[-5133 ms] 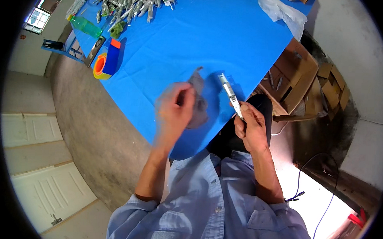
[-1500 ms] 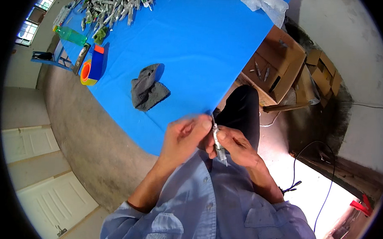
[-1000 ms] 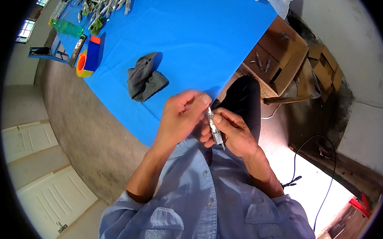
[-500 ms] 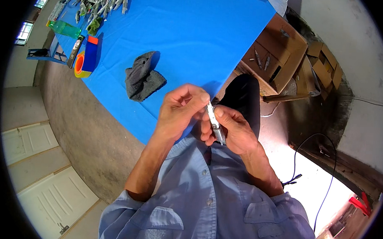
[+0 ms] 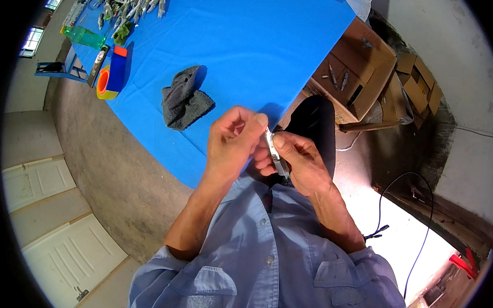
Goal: The person assembles metal components by inserting a cylindrical part into a larger metal housing and cleaning it with a cloth.
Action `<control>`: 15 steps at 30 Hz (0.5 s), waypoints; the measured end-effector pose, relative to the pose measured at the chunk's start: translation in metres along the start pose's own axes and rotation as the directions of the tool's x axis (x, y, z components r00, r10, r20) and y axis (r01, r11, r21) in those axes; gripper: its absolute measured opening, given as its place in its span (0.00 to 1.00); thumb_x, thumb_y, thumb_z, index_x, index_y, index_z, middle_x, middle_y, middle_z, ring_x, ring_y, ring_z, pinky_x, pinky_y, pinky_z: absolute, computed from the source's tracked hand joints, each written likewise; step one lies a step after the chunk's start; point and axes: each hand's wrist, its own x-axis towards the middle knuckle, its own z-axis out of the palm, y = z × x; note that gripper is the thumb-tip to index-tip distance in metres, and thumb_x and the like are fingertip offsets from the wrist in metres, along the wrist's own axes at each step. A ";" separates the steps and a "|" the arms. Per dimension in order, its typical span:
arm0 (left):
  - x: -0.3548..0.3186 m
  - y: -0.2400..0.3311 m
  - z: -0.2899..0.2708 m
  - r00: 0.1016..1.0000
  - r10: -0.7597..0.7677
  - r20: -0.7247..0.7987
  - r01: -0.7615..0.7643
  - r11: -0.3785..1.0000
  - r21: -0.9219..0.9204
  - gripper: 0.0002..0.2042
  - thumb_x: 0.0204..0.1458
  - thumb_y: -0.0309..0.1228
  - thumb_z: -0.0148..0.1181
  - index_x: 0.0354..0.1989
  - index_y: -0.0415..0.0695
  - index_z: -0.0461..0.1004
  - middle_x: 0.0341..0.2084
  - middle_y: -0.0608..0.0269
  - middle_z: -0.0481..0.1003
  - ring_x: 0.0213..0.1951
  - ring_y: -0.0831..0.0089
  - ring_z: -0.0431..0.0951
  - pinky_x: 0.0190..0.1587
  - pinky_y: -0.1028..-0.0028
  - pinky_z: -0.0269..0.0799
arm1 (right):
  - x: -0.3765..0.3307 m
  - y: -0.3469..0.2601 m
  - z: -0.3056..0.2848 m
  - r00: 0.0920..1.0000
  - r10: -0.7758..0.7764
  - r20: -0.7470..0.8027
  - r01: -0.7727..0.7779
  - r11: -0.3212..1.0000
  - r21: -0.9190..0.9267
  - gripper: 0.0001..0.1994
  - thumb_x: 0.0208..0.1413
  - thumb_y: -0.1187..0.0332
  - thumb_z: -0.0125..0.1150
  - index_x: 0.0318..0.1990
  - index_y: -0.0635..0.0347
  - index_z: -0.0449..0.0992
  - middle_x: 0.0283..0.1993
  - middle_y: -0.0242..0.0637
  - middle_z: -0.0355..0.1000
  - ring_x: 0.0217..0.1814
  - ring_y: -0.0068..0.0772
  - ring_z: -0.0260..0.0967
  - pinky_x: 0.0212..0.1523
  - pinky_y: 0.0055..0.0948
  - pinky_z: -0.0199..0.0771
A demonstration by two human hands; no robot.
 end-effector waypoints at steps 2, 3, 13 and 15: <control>0.003 -0.001 -0.006 0.999 -0.009 0.042 0.011 0.999 -0.047 0.11 0.63 0.36 0.66 0.31 0.45 0.75 0.24 0.72 0.74 0.24 0.86 0.69 0.25 0.81 0.62 | -0.001 -0.001 -0.001 0.999 0.018 0.035 -0.020 0.997 0.072 0.19 0.74 0.58 0.52 0.52 0.68 0.78 0.43 0.41 0.80 0.41 0.30 0.80 0.41 0.28 0.82; 0.004 -0.002 -0.008 0.998 -0.013 0.063 0.018 0.997 -0.070 0.12 0.63 0.36 0.66 0.30 0.45 0.74 0.24 0.72 0.74 0.24 0.86 0.69 0.25 0.81 0.62 | -0.002 -0.001 -0.001 0.998 0.025 0.052 -0.031 0.994 0.108 0.19 0.74 0.59 0.51 0.53 0.68 0.78 0.43 0.41 0.80 0.41 0.29 0.80 0.41 0.28 0.82; 0.010 0.000 -0.015 0.998 -0.005 0.066 0.016 0.987 -0.161 0.12 0.62 0.37 0.67 0.31 0.44 0.76 0.24 0.69 0.76 0.24 0.83 0.71 0.26 0.80 0.63 | -0.007 -0.004 -0.007 0.990 0.024 0.136 -0.028 0.999 0.031 0.16 0.74 0.64 0.51 0.58 0.67 0.75 0.46 0.40 0.79 0.42 0.29 0.79 0.41 0.28 0.82; 0.013 -0.002 -0.019 0.997 0.013 0.076 0.000 0.986 -0.168 0.12 0.64 0.37 0.65 0.31 0.44 0.76 0.27 0.66 0.78 0.25 0.83 0.72 0.25 0.79 0.64 | -0.008 -0.002 -0.007 0.995 0.004 0.098 -0.001 1.000 -0.023 0.16 0.73 0.66 0.52 0.58 0.68 0.75 0.46 0.41 0.79 0.42 0.29 0.79 0.42 0.29 0.83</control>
